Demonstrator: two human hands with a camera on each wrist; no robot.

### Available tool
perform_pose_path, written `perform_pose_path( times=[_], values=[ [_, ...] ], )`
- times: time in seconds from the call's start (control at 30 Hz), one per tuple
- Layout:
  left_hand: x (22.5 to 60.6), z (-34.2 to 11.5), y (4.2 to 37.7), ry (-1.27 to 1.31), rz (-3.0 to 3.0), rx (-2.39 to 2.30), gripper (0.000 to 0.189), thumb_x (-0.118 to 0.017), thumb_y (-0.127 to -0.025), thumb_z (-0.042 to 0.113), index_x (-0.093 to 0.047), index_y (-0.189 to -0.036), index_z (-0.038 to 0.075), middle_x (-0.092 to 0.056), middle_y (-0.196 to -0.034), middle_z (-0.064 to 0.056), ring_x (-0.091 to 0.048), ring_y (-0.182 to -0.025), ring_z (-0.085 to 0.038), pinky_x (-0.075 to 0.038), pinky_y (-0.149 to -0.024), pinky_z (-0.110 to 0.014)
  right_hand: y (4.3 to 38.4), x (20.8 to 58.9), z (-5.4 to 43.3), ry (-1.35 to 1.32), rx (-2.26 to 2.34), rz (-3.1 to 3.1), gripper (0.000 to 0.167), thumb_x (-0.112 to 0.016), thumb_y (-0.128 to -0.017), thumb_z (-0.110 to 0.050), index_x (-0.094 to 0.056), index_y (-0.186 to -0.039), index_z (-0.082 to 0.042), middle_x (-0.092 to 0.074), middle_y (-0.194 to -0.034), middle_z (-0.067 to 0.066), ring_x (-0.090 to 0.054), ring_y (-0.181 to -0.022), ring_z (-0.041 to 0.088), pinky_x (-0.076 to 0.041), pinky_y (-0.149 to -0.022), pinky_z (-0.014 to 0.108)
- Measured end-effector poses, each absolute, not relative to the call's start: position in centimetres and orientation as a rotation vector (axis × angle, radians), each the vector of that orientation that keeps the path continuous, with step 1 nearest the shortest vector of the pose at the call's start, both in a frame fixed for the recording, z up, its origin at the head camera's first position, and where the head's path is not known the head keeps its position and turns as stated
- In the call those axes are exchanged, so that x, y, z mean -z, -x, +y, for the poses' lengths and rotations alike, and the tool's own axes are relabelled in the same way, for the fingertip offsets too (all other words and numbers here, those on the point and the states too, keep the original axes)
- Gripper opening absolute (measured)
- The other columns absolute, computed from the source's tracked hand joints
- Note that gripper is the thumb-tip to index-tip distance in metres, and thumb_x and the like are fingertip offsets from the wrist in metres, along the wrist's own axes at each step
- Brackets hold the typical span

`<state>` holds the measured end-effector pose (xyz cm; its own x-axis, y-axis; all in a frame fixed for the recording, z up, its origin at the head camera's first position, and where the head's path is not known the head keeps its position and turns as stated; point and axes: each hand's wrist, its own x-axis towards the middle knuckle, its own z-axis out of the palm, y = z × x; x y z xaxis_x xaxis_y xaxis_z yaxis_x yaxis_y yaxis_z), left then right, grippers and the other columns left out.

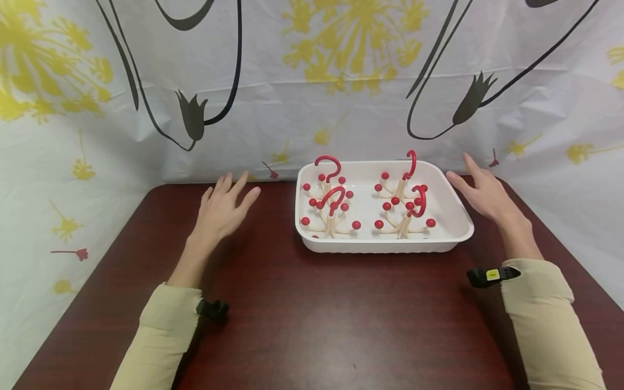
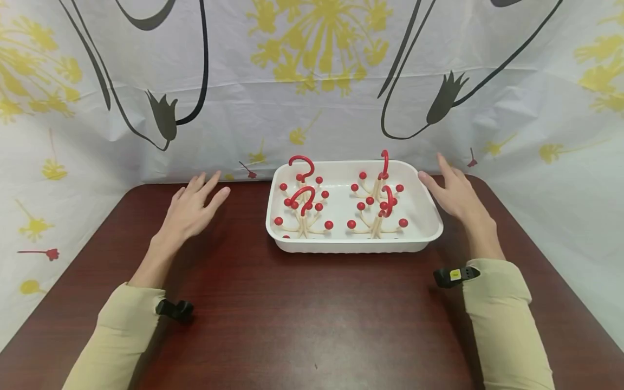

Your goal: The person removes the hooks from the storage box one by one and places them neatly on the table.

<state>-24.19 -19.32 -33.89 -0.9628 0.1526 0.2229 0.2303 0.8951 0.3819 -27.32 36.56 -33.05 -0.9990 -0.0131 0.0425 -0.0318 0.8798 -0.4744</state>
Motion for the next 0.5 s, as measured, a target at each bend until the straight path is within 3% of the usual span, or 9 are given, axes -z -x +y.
perform_pose_path(
  times=[0.1, 0.33, 0.5],
  values=[
    [33.9, -18.7, 24.2, 0.309, -2.860, 0.619, 0.077, -0.027, -0.101, 0.070, -0.028, -0.161, 0.021, -0.025, -0.162, -0.024, -0.018, -0.150, -0.041, -0.011, -0.119, -0.060, 27.2, 33.0, 36.5, -0.018, -0.812, -3.012, 0.091, -0.035, -0.101, -0.066, 0.010, -0.160, -0.013, -0.007, -0.159, 0.037, -0.011, -0.144, 0.058, -0.015, -0.108, 0.077],
    [34.0, -17.2, 24.0, 0.349, -2.812, 0.655, 0.075, -0.032, -0.102, 0.066, -0.032, -0.160, 0.019, -0.034, -0.158, -0.024, -0.030, -0.146, -0.040, -0.019, -0.118, -0.060, 26.8, 33.2, 36.4, 0.046, -0.887, -3.029, 0.095, -0.037, -0.099, -0.067, 0.013, -0.160, -0.013, -0.028, -0.150, 0.041, -0.029, -0.135, 0.059, -0.026, -0.105, 0.075],
    [33.9, -16.2, 23.9, 0.402, -2.733, 0.703, 0.071, -0.039, -0.103, 0.060, -0.038, -0.157, 0.014, -0.043, -0.153, -0.020, -0.041, -0.140, -0.039, -0.028, -0.114, -0.060, 26.5, 33.5, 36.7, 0.070, -0.968, -3.046, 0.096, -0.036, -0.098, -0.070, 0.011, -0.160, -0.014, -0.027, -0.152, 0.039, -0.026, -0.137, 0.059, -0.025, -0.105, 0.076]
  ],
)
